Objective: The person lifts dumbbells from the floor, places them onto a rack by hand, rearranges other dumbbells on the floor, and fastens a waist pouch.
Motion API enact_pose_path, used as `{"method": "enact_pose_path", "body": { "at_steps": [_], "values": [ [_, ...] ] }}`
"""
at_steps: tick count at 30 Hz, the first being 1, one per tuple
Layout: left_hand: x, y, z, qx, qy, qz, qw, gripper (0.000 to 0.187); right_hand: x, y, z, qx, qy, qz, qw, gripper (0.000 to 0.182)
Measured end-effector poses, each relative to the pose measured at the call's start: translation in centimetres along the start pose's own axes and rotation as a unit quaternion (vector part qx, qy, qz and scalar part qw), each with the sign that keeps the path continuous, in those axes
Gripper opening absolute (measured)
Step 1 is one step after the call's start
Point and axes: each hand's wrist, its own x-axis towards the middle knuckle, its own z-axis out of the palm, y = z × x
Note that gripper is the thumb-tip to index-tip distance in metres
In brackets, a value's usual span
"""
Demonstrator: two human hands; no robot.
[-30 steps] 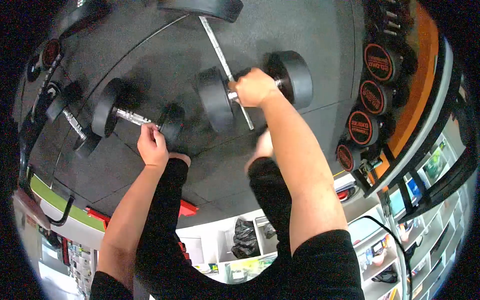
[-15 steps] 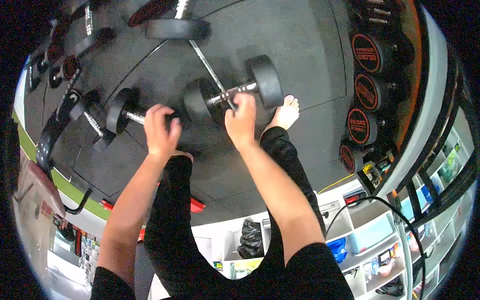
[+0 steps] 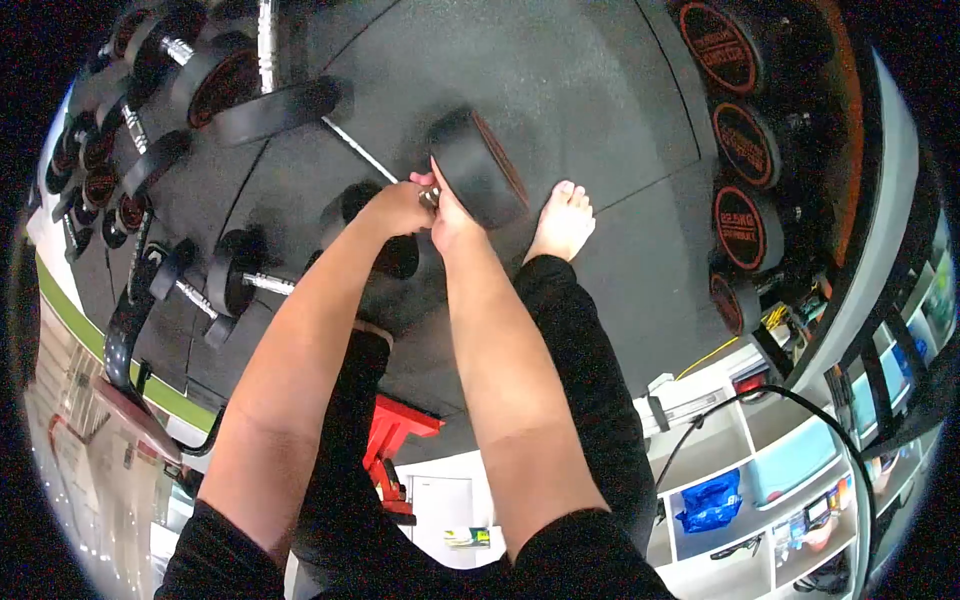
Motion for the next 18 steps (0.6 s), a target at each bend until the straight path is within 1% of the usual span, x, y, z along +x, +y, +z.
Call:
{"method": "enact_pose_path", "body": {
  "at_steps": [2, 3, 4, 5, 6, 7, 8, 9, 10, 11, 12, 13, 14, 15, 16, 17, 18],
  "values": [
    [-1.2, 0.1, 0.7, 0.045, 0.058, -0.017, 0.997, 0.034, -1.4, 0.6, -0.1, 0.023, 0.004, 0.006, 1.0, 0.033],
    [-2.3, 0.8, 1.0, 0.066, 0.089, -0.03, 0.993, 0.04, -1.8, 0.3, 0.4, 0.041, 0.001, 0.003, 0.999, 0.035],
    [-3.0, 1.7, 0.6, 0.057, 0.033, -0.077, 0.995, 0.043, -2.8, 0.3, 0.8, 0.037, 0.02, 0.019, 0.999, 0.033],
    [-3.9, 2.0, 1.3, 0.058, 0.058, -0.078, 0.994, 0.043, -2.8, 0.9, 0.0, 0.023, 0.005, 0.001, 1.0, 0.031],
    [-6.6, 3.2, 1.3, 0.033, 0.07, -0.067, 0.995, 0.041, -3.6, 2.1, -1.4, 0.011, -0.001, -0.01, 1.0, 0.029],
    [-8.0, 2.8, 2.2, 0.062, 0.05, -0.044, 0.996, 0.039, -6.1, 3.0, -1.9, 0.026, 0.005, 0.012, 1.0, 0.026],
    [-10.2, 4.3, 2.2, 0.064, 0.037, -0.072, 0.995, 0.037, -8.5, 3.2, -1.7, 0.039, 0.004, 0.027, 0.999, 0.024],
    [-12.5, 4.7, 3.1, 0.049, 0.064, -0.057, 0.995, 0.038, -11.4, 3.3, -1.5, 0.043, 0.012, 0.042, 0.998, 0.023],
    [-14.9, 5.6, 3.4, 0.045, 0.068, -0.051, 0.995, 0.042, -14.5, 3.7, -1.4, 0.049, 0.019, 0.053, 0.997, 0.022],
    [-16.9, 6.5, 3.6, 0.074, 0.032, -0.059, 0.995, 0.046, -15.9, 4.7, -2.2, 0.057, 0.024, 0.064, 0.996, 0.023],
    [-18.8, 6.1, 4.5, 0.093, 0.011, -0.019, 0.995, 0.052, -16.4, 6.3, -3.8, 0.064, 0.027, 0.073, 0.995, 0.023],
    [-21.6, 8.5, 4.0, 0.101, 0.002, -0.029, 0.994, 0.046, -17.6, 7.3, -5.0, 0.062, 0.017, 0.088, 0.994, 0.024],
    [-23.0, 9.1, 4.2, 0.117, -0.049, -0.059, 0.99, 0.048, -19.6, 7.5, -5.4, 0.079, -0.004, 0.098, 0.992, 0.022],
    [-24.7, 9.6, 4.6, 0.117, -0.064, -0.077, 0.988, 0.052, -21.5, 7.4, -5.1, 0.103, -0.001, 0.073, 0.992, 0.016],
    [-26.4, 10.8, 4.6, 0.103, -0.066, -0.116, 0.986, 0.055, -23.8, 6.5, -4.5, 0.125, 0.006, 0.118, 0.985, 0.014],
    [-28.2, 12.2, 4.6, 0.109, -0.057, -0.115, 0.986, 0.054, -26.9, 5.0, -3.4, 0.123, 0.002, 0.137, 0.983, 0.017],
    [-29.0, 12.0, 5.5, 0.124, -0.053, -0.115, 0.984, 0.054, -27.1, 5.8, -4.0, 0.138, 0.01, 0.14, 0.98, 0.017]
  ]
}}
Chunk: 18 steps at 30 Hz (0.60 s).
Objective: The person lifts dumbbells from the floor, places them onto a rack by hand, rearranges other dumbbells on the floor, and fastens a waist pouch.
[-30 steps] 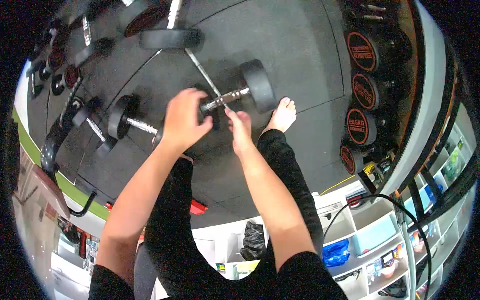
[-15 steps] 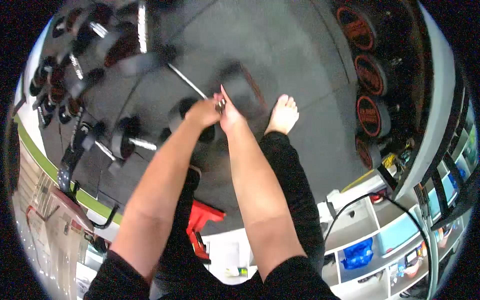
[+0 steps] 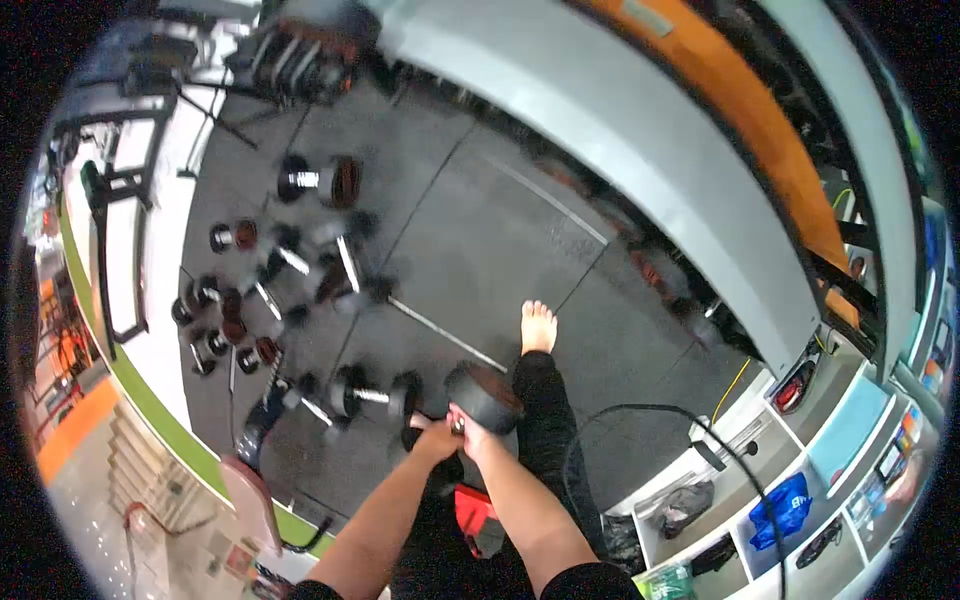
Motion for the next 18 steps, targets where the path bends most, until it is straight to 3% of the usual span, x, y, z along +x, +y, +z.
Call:
{"method": "enact_pose_path", "body": {
  "at_steps": [3, 5, 6, 8, 10, 11, 15, 18],
  "values": [
    [-5.9, 5.0, -2.3, -0.043, 0.031, -0.019, 0.998, 0.052, -5.9, -1.6, 1.4, -0.024, -0.04, 0.035, 0.998, 0.018],
    [-7.0, 6.2, -2.0, -0.105, 0.058, 0.027, 0.992, 0.059, -7.9, -2.9, 1.4, -0.09, -0.068, -0.042, 0.993, 0.021],
    [-7.1, 7.3, -2.2, -0.099, 0.032, 0.005, 0.995, 0.064, -10.8, -5.3, 2.5, -0.105, -0.174, -0.041, 0.978, 0.017],
    [-6.1, 9.1, -1.4, -0.15, 0.109, 0.06, 0.981, 0.047, -10.4, -6.9, 1.8, -0.105, -0.122, -0.098, 0.982, 0.005],
    [-4.1, 11.5, -1.7, -0.163, 0.108, 0.082, 0.977, 0.046, -11.9, -10.2, 2.5, -0.108, -0.084, -0.148, 0.979, 0.006],
    [-3.4, 12.6, -2.1, -0.18, 0.105, 0.093, 0.974, 0.045, -13.6, -11.6, 3.5, -0.112, -0.044, -0.187, 0.975, 0.006],
    [-0.7, 18.0, -6.3, -0.247, 0.042, 0.117, 0.961, 0.054, -12.8, -17.0, 3.0, -0.124, -0.058, -0.211, 0.968, 0.01],
    [-1.1, 20.1, -9.7, -0.147, 0.002, 0.113, 0.983, 0.045, -13.8, -18.0, 4.3, -0.093, 0.009, -0.213, 0.973, 0.009]
  ]
}}
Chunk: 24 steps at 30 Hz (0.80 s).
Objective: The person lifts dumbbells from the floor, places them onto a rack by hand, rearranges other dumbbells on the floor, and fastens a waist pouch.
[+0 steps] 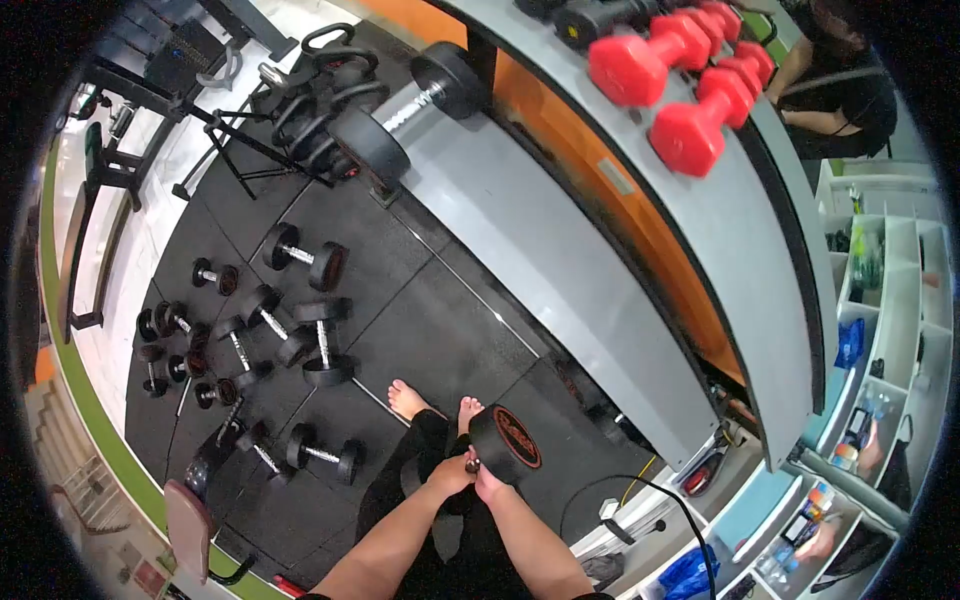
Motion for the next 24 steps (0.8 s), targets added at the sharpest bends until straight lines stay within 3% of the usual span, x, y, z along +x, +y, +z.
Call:
{"method": "enact_pose_path", "body": {
  "at_steps": [3, 5, 6, 8, 10, 11, 13, 14, 16, 17, 20, 24],
  "values": [
    [-0.7, 2.8, -4.7, 0.001, 0.054, 0.038, 0.998, 0.043, 0.0, -3.9, 4.7, 0.027, 0.039, 0.036, 0.998, 0.007],
    [0.5, 4.4, -8.5, 0.028, -0.024, 0.055, 0.998, 0.044, 0.4, -6.5, 8.5, 0.005, 0.022, 0.055, 0.998, 0.007],
    [0.9, 5.1, -10.5, 0.036, -0.021, 0.054, 0.998, 0.044, 0.8, -8.0, 10.5, -0.022, 0.012, 0.077, 0.997, 0.007],
    [1.5, 5.6, -13.8, 0.016, 0.026, 0.057, 0.998, 0.041, 2.1, -9.6, 14.4, -0.059, -0.011, 0.062, 0.996, 0.011],
    [1.4, 6.7, -16.4, 0.021, 0.124, 0.016, 0.992, 0.039, 4.7, -9.9, 15.9, -0.034, -0.11, 0.075, 0.991, 0.009],
    [1.7, 6.6, -18.2, -0.014, 0.108, 0.057, 0.992, 0.051, 4.6, -9.5, 17.4, -0.011, -0.091, 0.076, 0.993, 0.008],
    [1.7, 9.0, -21.0, 0.012, 0.158, 0.011, 0.987, 0.046, 1.6, -14.8, 23.6, 0.0, -0.108, 0.022, 0.994, 0.007],
    [1.5, 9.9, -21.8, 0.005, 0.157, -0.035, 0.987, 0.045, 1.7, -15.4, 24.0, -0.003, -0.097, 0.036, 0.995, 0.007],
    [1.1, 11.6, -24.6, 0.013, 0.104, 0.009, 0.994, 0.045, 2.9, -16.5, 24.9, -0.018, -0.113, 0.025, 0.993, 0.006],
    [0.4, 13.8, -26.2, 0.014, 0.113, 0.027, 0.993, 0.044, 3.7, -17.2, 25.4, 0.002, -0.072, 0.042, 0.997, 0.004],
    [1.3, 18.4, -29.3, 0.012, 0.113, 0.04, 0.993, 0.044, 2.7, -24.3, 28.9, -0.029, -0.086, 0.1, 0.991, 0.011],
    [4.1, 25.1, -32.6, -0.005, 0.14, 0.054, 0.989, 0.04, 4.4, -31.8, 31.6, 0.028, -0.11, 0.041, 0.993, 0.008]
  ]
}}
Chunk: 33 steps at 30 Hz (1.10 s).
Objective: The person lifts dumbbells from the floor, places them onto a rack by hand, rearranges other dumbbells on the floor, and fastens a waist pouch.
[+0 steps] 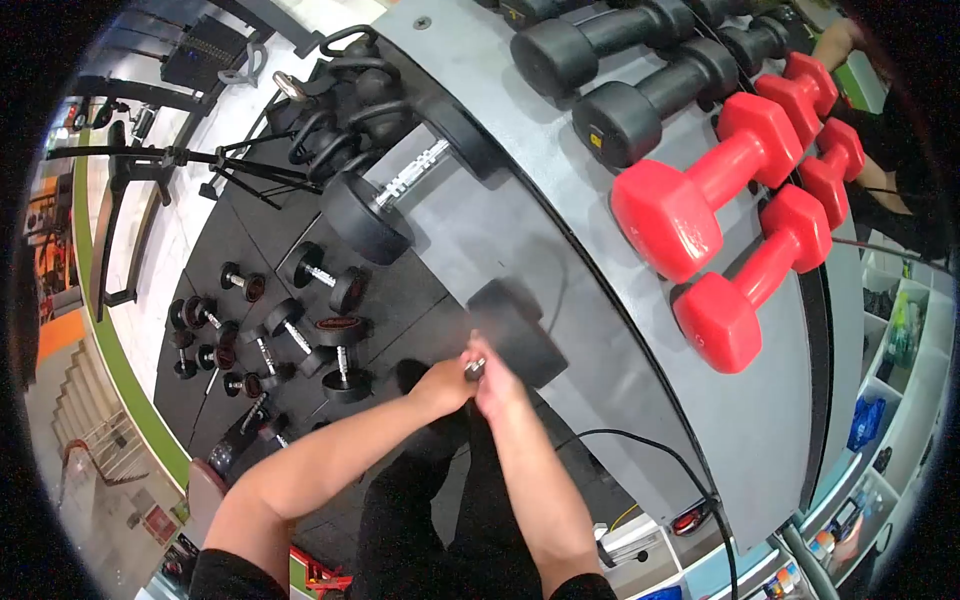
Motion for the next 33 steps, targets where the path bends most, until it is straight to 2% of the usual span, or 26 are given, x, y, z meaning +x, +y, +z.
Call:
{"method": "enact_pose_path", "body": {
  "at_steps": [2, 4, 7, 9, 10, 11, 12, 13, 15, 18, 19, 21, 23, 24, 26, 28, 29, 30, 32, 33],
  "values": [
    [2.9, 1.4, 0.7, 0.056, 0.093, 0.056, 0.992, 0.036, 0.8, -3.6, 1.7, -0.001, 0.048, -0.008, 0.999, 0.013],
    [7.3, 2.2, 0.8, 0.011, 0.029, 0.049, 0.998, 0.033, 0.6, -7.1, 3.5, 0.012, 0.044, -0.008, 0.999, 0.019],
    [10.4, 6.2, -1.6, -0.002, -0.009, 0.001, 1.0, 0.03, 4.0, -10.7, 3.4, -0.02, 0.052, -0.073, 0.996, 0.024],
    [12.6, 7.3, -2.2, 0.111, -0.05, 0.041, 0.992, 0.032, 4.7, -12.4, 4.2, -0.021, 0.07, -0.065, 0.995, 0.024],
    [13.6, 7.3, -2.3, 0.109, -0.051, 0.035, 0.992, 0.032, 5.1, -13.0, 4.5, -0.024, 0.075, -0.066, 0.995, 0.024],
    [14.4, 7.1, -2.1, 0.118, -0.043, 0.095, 0.988, 0.03, 4.9, -13.2, 4.7, -0.023, 0.105, -0.049, 0.993, 0.023],
    [14.1, 6.7, -1.6, 0.125, -0.041, 0.148, 0.98, 0.03, 5.0, -13.2, 4.3, -0.016, 0.094, -0.06, 0.994, 0.023],
    [14.2, 6.7, -1.4, 0.119, -0.049, 0.14, 0.982, 0.03, 4.9, -13.4, 3.8, -0.022, 0.096, -0.051, 0.994, 0.023],
    [13.9, 7.7, -2.8, 0.166, -0.15, 0.085, 0.971, 0.032, 5.1, -13.1, 3.5, -0.03, 0.094, -0.035, 0.995, 0.023],
    [12.0, 9.4, -4.2, 0.178, -0.091, 0.061, 0.978, 0.031, 6.3, -13.6, 4.4, -0.045, 0.095, -0.06, 0.993, 0.023],
    [10.7, 9.9, -5.3, 0.218, -0.088, 0.015, 0.972, 0.038, 6.4, -13.7, 4.9, -0.044, 0.114, -0.043, 0.992, 0.023],
    [6.3, 10.4, -7.6, 0.243, 0.065, 0.082, 0.964, 0.049, 6.1, -13.5, 6.3, -0.035, 0.163, -0.029, 0.986, 0.021],
    [3.1, 7.5, -8.6, 0.07, 0.182, 0.212, 0.958, 0.069, 7.8, -13.6, 6.7, -0.027, 0.181, -0.022, 0.983, 0.021],
    [1.3, 5.9, -8.1, 0.067, 0.181, 0.211, 0.958, 0.069, 8.6, -13.5, 6.9, -0.016, 0.196, -0.016, 0.98, 0.02],
    [-2.2, 2.7, -4.9, -0.034, 0.427, 0.171, 0.887, 0.096, 8.5, -13.1, 7.8, -0.019, 0.191, -0.02, 0.981, 0.018],
    [-2.7, 0.7, -0.1, -0.225, 0.352, 0.028, 0.908, 0.116, 9.1, -12.9, 8.5, -0.031, 0.235, -0.058, 0.97, 0.025],
    [-2.2, 0.0, 1.2, -0.305, 0.269, 0.034, 0.913, 0.129, 9.3, -12.9, 8.7, -0.031, 0.256, -0.061, 0.964, 0.023],
    [-2.0, 0.6, 1.4, -0.29, 0.237, 0.033, 0.927, 0.127, 9.2, -12.7, 9.5, -0.038, 0.256, -0.059, 0.964, 0.023],
    [-0.8, 1.3, 0.7, -0.457, 0.203, 0.064, 0.864, 0.122, 9.2, -12.7, 10.9, -0.04, 0.37, -0.074, 0.925, 0.021],
    [-0.7, 0.8, 0.8, -0.463, 0.205, 0.061, 0.86, 0.122, 9.2, -12.7, 11.1, -0.053, 0.378, -0.072, 0.922, 0.021]
  ]
}}
